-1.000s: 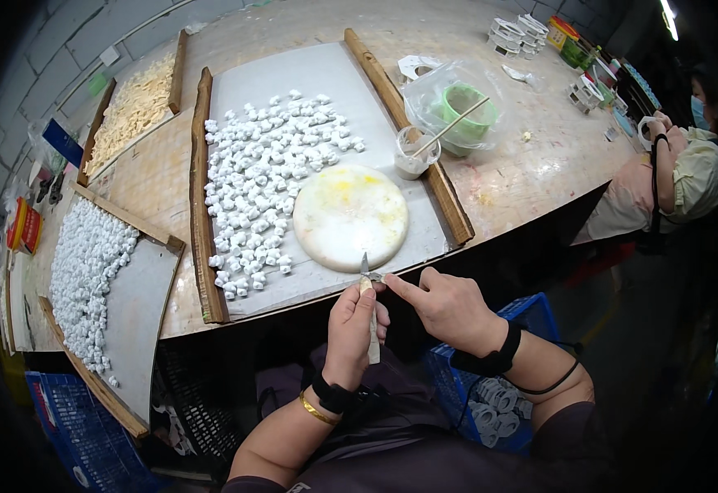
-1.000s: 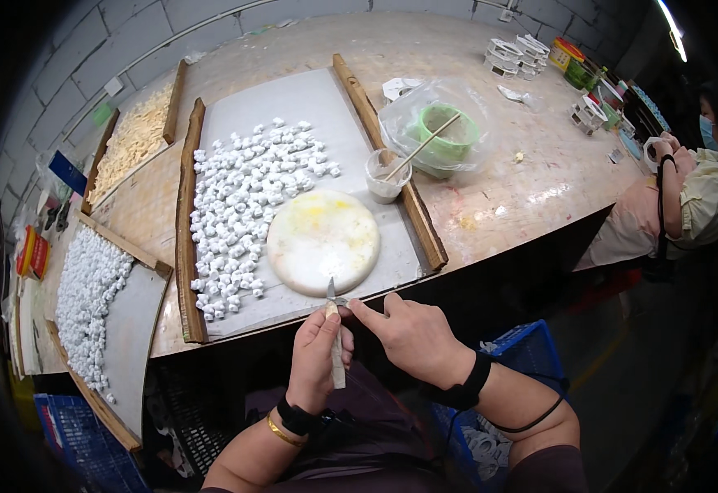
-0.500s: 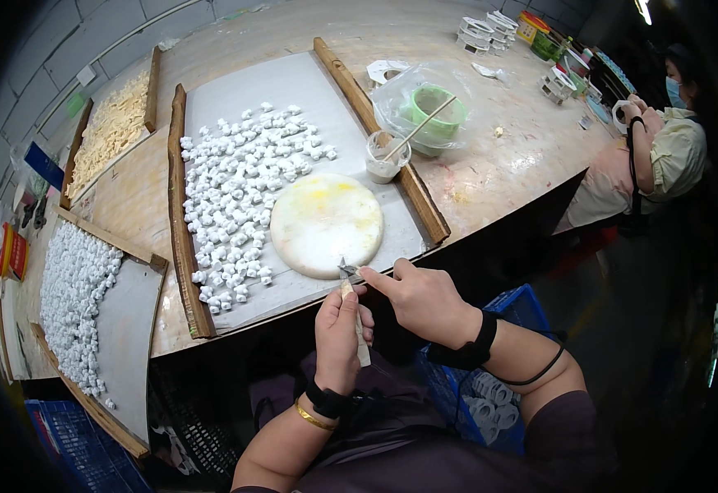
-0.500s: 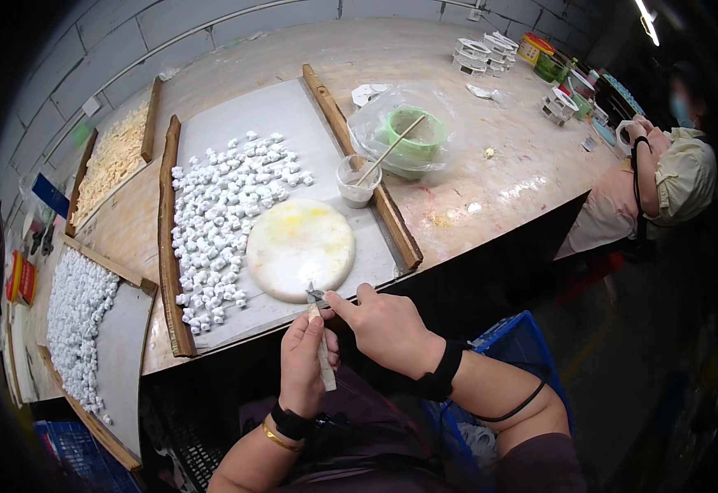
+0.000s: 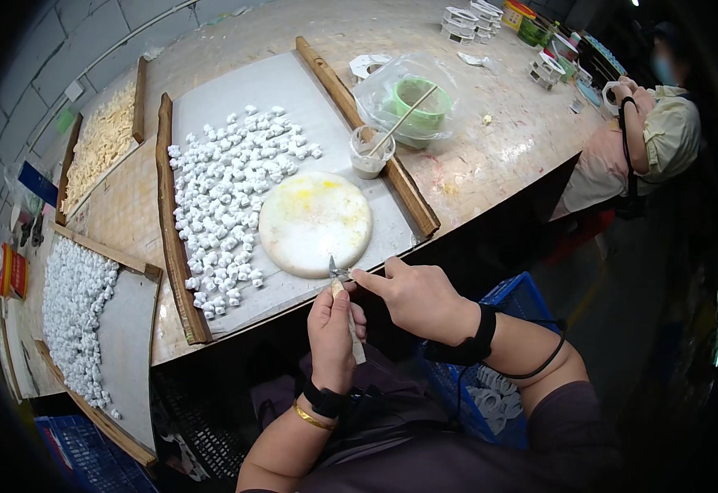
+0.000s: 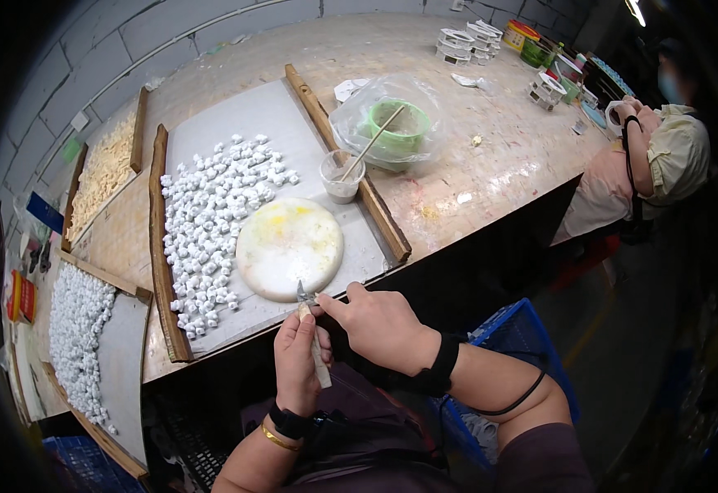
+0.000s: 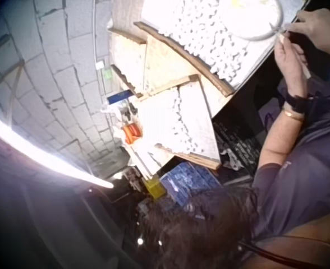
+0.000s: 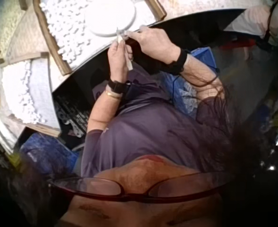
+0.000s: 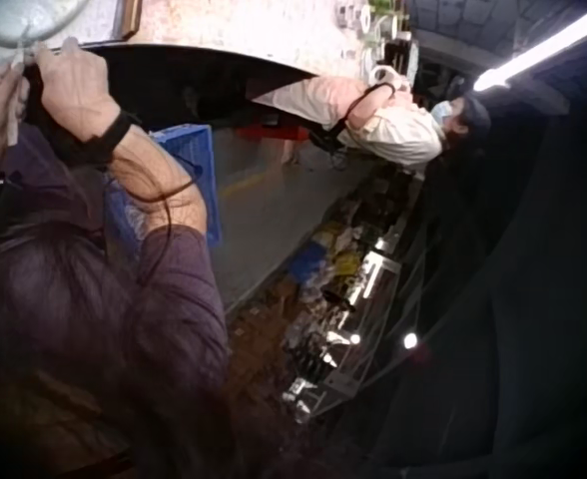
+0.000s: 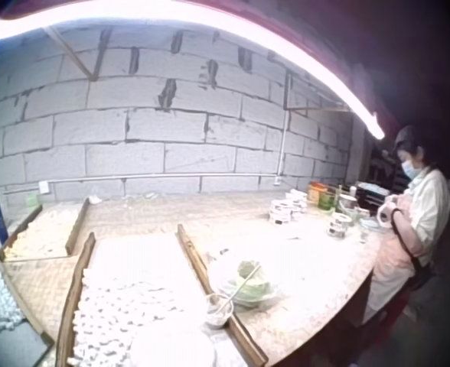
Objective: Manually trimming flash or excess material from small white molded components using a small knife.
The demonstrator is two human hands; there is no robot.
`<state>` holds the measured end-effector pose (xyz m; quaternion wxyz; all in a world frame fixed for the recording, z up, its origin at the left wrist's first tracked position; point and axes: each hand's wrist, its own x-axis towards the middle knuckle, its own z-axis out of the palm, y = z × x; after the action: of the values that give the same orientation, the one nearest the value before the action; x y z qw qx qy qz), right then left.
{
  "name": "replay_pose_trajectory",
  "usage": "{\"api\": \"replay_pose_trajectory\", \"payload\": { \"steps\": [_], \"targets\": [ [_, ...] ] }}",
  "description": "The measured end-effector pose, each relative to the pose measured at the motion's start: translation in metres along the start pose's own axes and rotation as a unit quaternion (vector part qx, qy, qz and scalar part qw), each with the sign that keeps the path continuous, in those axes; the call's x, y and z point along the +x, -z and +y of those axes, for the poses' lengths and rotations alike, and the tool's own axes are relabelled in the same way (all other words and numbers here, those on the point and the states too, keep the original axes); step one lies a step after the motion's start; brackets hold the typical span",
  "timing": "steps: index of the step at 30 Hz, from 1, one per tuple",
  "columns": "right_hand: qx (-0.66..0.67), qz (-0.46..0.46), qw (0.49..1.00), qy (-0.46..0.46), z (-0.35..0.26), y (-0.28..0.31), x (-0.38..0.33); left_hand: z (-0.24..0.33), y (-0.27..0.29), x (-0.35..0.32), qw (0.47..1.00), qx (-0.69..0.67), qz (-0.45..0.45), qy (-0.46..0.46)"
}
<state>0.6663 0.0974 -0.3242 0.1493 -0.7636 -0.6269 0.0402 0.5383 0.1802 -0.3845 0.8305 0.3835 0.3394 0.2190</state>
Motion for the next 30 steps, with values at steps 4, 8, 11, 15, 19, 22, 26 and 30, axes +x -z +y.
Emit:
{"api": "replay_pose_trajectory", "payload": {
  "steps": [4, 8, 11, 15, 19, 22, 26, 30],
  "targets": [
    [0.005, -0.019, 1.0, 0.006, -0.005, 0.004, -0.003, -0.004, 0.0, 0.001, 1.0, 0.009, 0.012, -0.007],
    [0.0, 0.016, 1.0, -0.002, 0.003, -0.008, 0.001, -0.002, -0.003, -0.001, 1.0, 0.016, 0.013, -0.009],
    [0.011, 0.0, 1.0, 0.006, -0.002, -0.002, 0.001, 0.0, -0.002, 0.0, 1.0, 0.015, 0.016, -0.003],
    [0.007, -0.007, 1.0, -0.001, -0.004, -0.001, 0.002, -0.002, -0.002, 0.0, 1.0, 0.007, 0.017, 0.0],
    [0.009, 0.011, 1.0, -0.001, 0.004, -0.007, 0.005, -0.004, -0.001, 0.0, 1.0, 0.0, 0.009, -0.006],
    [0.009, 0.006, 1.0, -0.006, 0.006, -0.009, 0.006, -0.004, -0.001, 0.0, 1.0, -0.008, 0.007, -0.004],
    [-0.003, 0.001, 1.0, -0.01, 0.003, -0.006, 0.007, -0.004, -0.001, -0.001, 1.0, -0.005, 0.011, -0.002],
    [-0.005, 0.003, 1.0, -0.009, 0.002, -0.006, 0.008, -0.002, -0.004, -0.002, 1.0, 0.0, 0.016, -0.002]
  ]
}}
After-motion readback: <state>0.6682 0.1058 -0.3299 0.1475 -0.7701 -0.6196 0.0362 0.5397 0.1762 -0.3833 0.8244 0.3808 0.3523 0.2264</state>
